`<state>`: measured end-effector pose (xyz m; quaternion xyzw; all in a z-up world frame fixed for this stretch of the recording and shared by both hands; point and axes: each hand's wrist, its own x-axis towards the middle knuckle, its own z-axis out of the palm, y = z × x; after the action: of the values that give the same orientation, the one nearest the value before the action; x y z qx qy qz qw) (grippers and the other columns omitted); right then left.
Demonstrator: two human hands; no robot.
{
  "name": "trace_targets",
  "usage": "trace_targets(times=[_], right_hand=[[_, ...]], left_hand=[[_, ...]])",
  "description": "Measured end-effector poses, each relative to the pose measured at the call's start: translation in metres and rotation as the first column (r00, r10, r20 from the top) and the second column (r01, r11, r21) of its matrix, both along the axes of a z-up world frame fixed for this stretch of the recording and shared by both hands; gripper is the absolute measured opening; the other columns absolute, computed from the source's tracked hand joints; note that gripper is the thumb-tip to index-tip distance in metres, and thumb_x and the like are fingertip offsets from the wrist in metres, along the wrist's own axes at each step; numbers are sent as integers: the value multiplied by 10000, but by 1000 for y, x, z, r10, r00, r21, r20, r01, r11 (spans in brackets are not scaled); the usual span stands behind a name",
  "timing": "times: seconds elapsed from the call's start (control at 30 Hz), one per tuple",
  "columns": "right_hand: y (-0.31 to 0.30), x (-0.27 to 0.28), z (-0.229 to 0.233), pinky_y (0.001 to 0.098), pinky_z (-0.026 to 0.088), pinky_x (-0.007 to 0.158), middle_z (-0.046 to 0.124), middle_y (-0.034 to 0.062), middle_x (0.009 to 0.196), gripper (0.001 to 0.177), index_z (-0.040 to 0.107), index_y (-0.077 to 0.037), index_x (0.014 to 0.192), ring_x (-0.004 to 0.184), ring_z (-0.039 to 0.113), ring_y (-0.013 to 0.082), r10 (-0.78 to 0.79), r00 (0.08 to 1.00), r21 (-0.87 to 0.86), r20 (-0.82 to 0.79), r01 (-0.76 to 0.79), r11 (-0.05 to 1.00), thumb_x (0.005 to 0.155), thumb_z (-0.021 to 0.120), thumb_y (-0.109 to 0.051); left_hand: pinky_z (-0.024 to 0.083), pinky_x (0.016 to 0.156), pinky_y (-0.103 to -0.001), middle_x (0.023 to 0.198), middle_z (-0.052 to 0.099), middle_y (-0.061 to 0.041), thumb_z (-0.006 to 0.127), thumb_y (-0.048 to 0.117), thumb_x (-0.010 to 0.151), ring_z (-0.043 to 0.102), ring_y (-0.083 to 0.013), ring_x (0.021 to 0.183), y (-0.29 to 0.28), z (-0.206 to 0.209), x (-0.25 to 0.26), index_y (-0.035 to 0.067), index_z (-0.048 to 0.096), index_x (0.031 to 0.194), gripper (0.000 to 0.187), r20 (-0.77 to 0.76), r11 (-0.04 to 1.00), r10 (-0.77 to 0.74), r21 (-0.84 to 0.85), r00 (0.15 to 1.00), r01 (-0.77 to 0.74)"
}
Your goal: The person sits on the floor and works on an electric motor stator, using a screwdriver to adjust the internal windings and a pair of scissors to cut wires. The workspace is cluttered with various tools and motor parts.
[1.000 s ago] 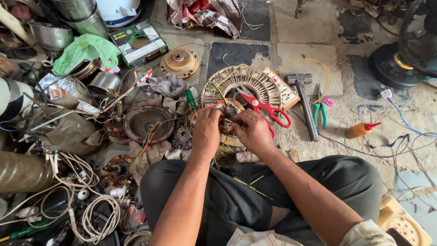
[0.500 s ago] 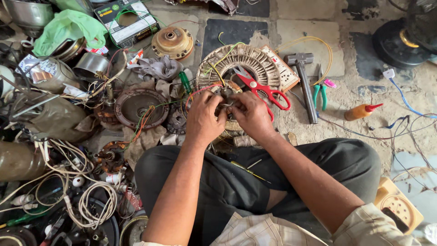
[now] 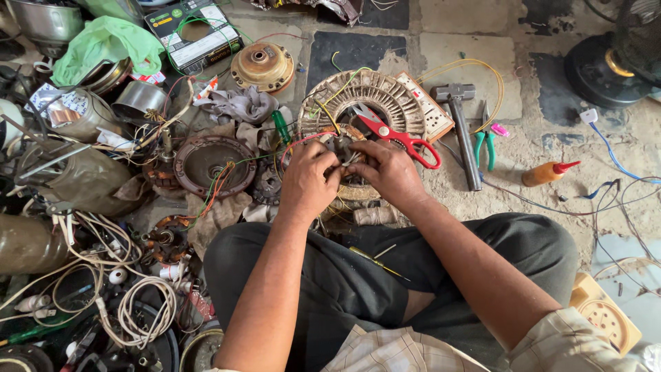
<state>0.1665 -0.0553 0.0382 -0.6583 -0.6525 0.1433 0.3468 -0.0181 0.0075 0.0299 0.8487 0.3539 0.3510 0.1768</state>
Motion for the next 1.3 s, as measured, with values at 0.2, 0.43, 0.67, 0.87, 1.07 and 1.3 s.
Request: trace_targets(times=[0.2,0.43,0.67,0.87,1.07,1.3], right_hand=[[6,10,-13,413,541,772,701,124,898,327,754,-82,1131,858,671,299,136,990,143,44,-141,980,835,838,-192],[9,18,-18,400,549,750,699,129,891,282,758,-78,1112,839,671,287,202,979,120,10,-202,972,832,798,-75],[13,15,-20,358,558,709,685,95,862,268,789,-131,1069,773,682,210,119,989,-52,-90,-124,991,804,825,-112],[14,12,-18,344,558,706,691,78,867,247,784,-125,1047,766,685,186,81,990,-117,-115,-94,989,805,832,-140],[13,8,-16,338,555,700,696,76,886,233,768,-108,1046,758,686,177,19,993,-186,-118,-41,982,824,817,-163],[14,10,-18,338,555,697,709,77,905,232,764,-95,1043,758,688,171,15,990,-203,-138,-43,978,826,809,-167]], left_hand=[[520,870,-431,984,657,-62,796,121,802,611,-310,978,1,-4,0,70,724,895,128,-41,1000,4,11,999,-3],[500,905,-458,1004,664,-74,737,108,888,613,-323,984,2,-11,1,59,706,932,73,16,999,6,-34,1000,-5],[470,905,-491,1085,622,-175,720,116,922,605,-380,1053,-6,-18,5,41,694,1001,112,33,945,317,-90,948,-313],[453,1055,-470,1265,624,-191,746,136,879,581,-384,1216,-6,-26,10,37,731,1030,181,148,958,247,-187,958,-218],[408,1121,-447,1437,579,-199,790,73,789,541,-381,1330,-1,-44,13,31,758,983,201,191,964,216,-199,958,-177],[429,1116,-438,1414,567,-218,758,49,827,545,-387,1331,2,-58,20,62,783,1023,198,265,938,257,-300,929,-174]])
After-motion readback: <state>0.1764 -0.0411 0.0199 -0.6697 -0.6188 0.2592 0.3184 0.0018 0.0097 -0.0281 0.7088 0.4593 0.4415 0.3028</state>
